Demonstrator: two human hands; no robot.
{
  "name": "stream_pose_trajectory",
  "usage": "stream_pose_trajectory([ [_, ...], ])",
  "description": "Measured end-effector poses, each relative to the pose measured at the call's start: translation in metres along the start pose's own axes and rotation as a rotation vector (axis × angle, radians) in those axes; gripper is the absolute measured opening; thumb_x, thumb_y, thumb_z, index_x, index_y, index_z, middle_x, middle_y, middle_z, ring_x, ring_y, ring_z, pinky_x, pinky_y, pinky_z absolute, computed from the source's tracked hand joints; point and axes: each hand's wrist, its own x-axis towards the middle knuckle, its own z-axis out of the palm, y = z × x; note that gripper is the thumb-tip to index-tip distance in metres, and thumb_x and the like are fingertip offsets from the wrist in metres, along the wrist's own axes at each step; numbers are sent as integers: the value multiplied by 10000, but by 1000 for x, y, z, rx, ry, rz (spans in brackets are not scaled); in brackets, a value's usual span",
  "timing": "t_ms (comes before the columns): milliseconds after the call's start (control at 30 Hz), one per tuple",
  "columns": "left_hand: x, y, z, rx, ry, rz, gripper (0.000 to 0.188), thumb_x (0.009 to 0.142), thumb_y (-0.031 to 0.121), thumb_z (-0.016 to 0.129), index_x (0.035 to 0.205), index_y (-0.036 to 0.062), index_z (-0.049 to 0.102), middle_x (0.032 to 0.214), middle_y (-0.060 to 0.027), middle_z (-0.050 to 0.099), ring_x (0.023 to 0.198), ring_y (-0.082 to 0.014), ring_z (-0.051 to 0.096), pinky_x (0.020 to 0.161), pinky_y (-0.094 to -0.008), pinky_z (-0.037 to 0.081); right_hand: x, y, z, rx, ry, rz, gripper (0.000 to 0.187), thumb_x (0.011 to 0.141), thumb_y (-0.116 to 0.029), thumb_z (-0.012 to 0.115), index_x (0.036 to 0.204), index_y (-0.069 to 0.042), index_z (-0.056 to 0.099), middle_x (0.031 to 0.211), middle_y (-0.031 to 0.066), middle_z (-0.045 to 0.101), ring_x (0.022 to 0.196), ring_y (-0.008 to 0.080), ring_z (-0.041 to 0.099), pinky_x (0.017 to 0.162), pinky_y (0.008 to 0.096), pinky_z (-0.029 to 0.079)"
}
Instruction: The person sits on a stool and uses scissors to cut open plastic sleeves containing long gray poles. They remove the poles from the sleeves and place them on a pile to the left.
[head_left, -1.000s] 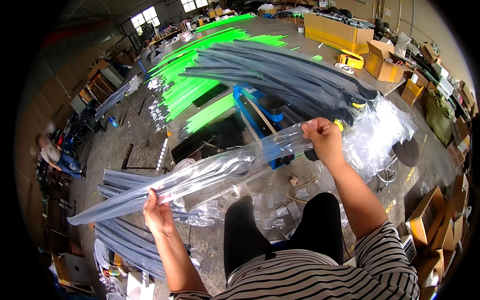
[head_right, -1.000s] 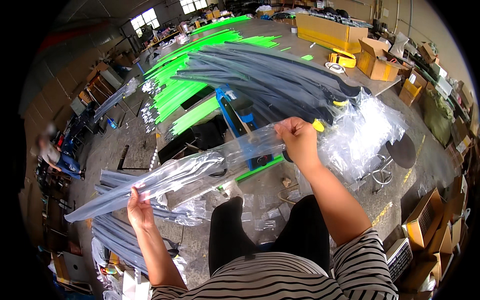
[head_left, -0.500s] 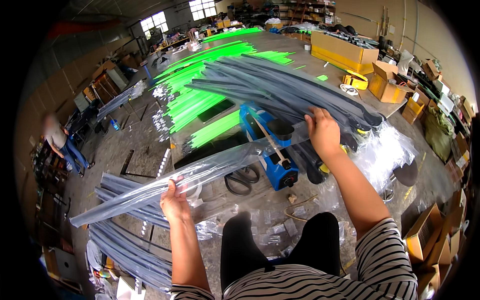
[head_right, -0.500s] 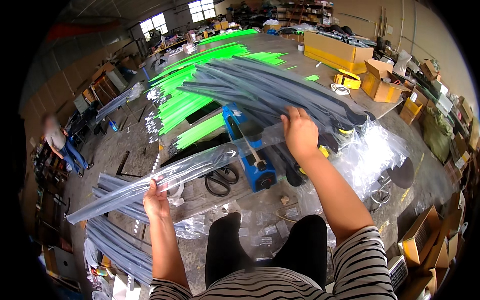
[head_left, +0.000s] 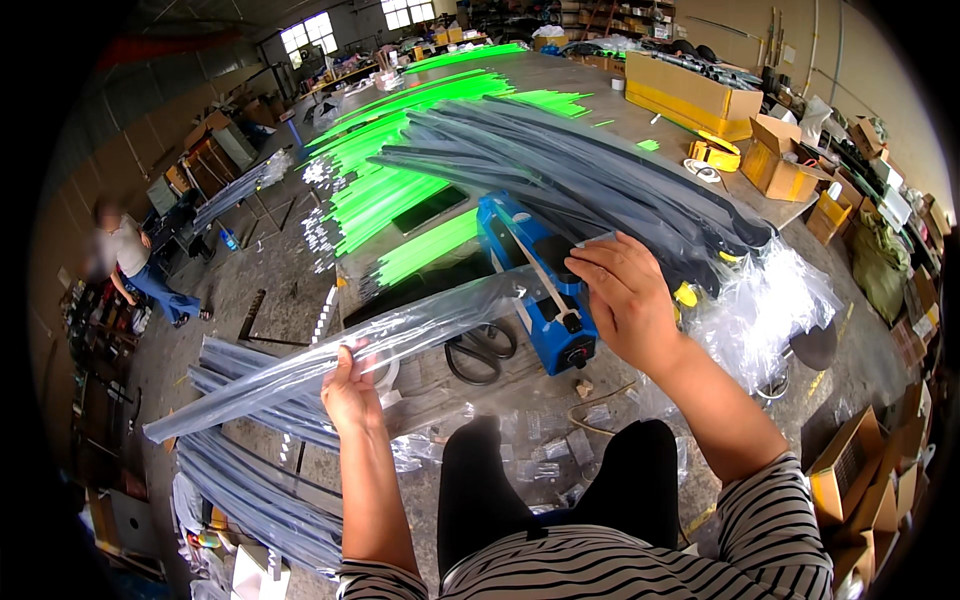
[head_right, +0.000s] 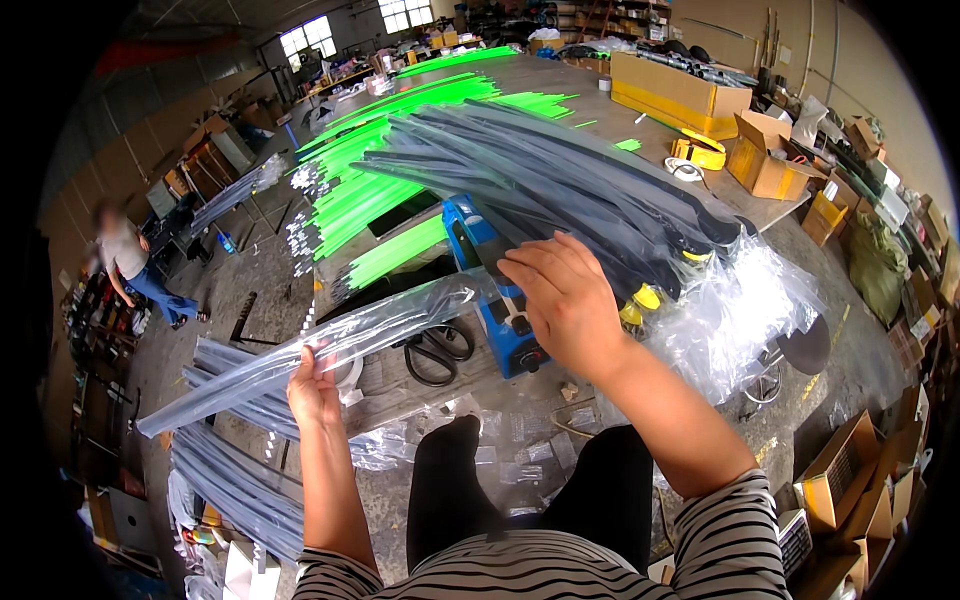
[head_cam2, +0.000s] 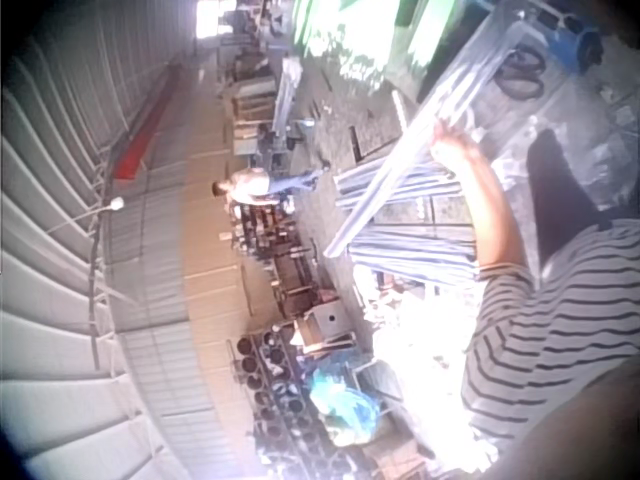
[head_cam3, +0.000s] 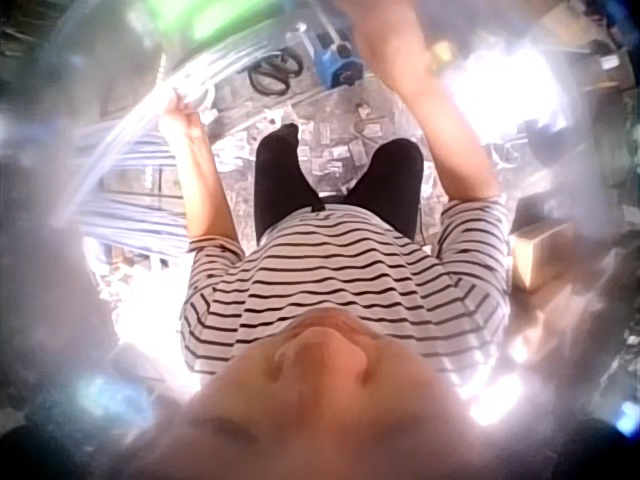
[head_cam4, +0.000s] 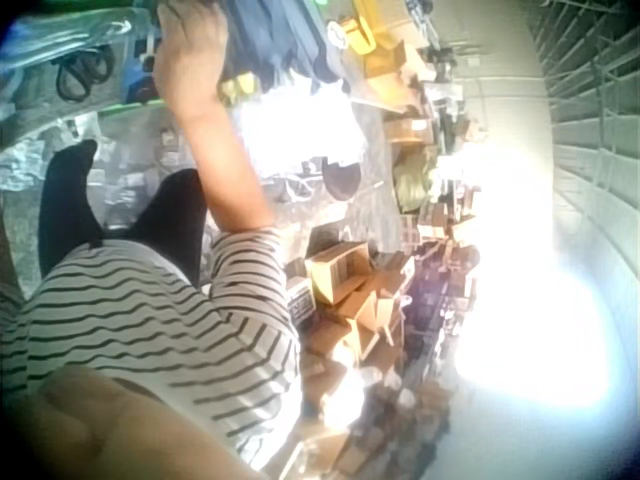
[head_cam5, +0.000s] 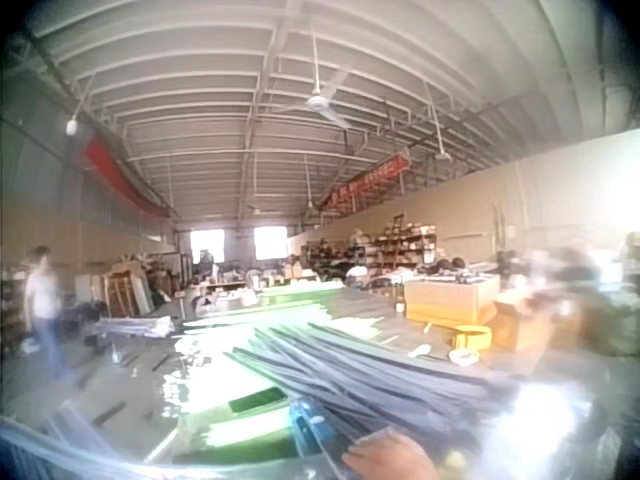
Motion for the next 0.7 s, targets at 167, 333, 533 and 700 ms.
stream_pose_trajectory([
  [167, 0, 1, 2, 10, 23, 0, 126, 834, 85, 508, 859, -36, 531, 866, -183, 594, 682, -197, 606, 655, -311, 517, -4, -2, 1, 14, 5, 3, 348, 578, 27, 529, 914, -45, 586, 941, 72, 557, 918, 232, 523, 906, 408, 357],
  [333, 2, -5, -2, 20, 10, 10, 120, 836, 75, 499, 855, -39, 530, 862, -185, 593, 704, -199, 607, 650, -301, 523, -30, -1, 21, 75, 52, 50, 271, 579, 56, 525, 824, -35, 596, 870, 67, 572, 834, 224, 545, 865, 403, 395],
  [533, 3, -6, -8, 33, 1, -2, 116, 833, 71, 501, 856, -38, 534, 856, -183, 594, 718, -202, 608, 650, -300, 531, -33, -8, 32, 59, 148, 83, 240, 577, 82, 511, 779, -18, 593, 826, 77, 578, 783, 234, 552, 802, 395, 432],
  [700, 4, -7, -10, 31, 22, -14, 114, 828, 75, 510, 848, -34, 534, 858, -182, 595, 714, -200, 608, 652, -300, 529, -32, -7, 33, 61, 154, 74, 226, 575, 84, 509, 760, -18, 588, 820, 79, 578, 773, 235, 551, 797, 390, 435],
])
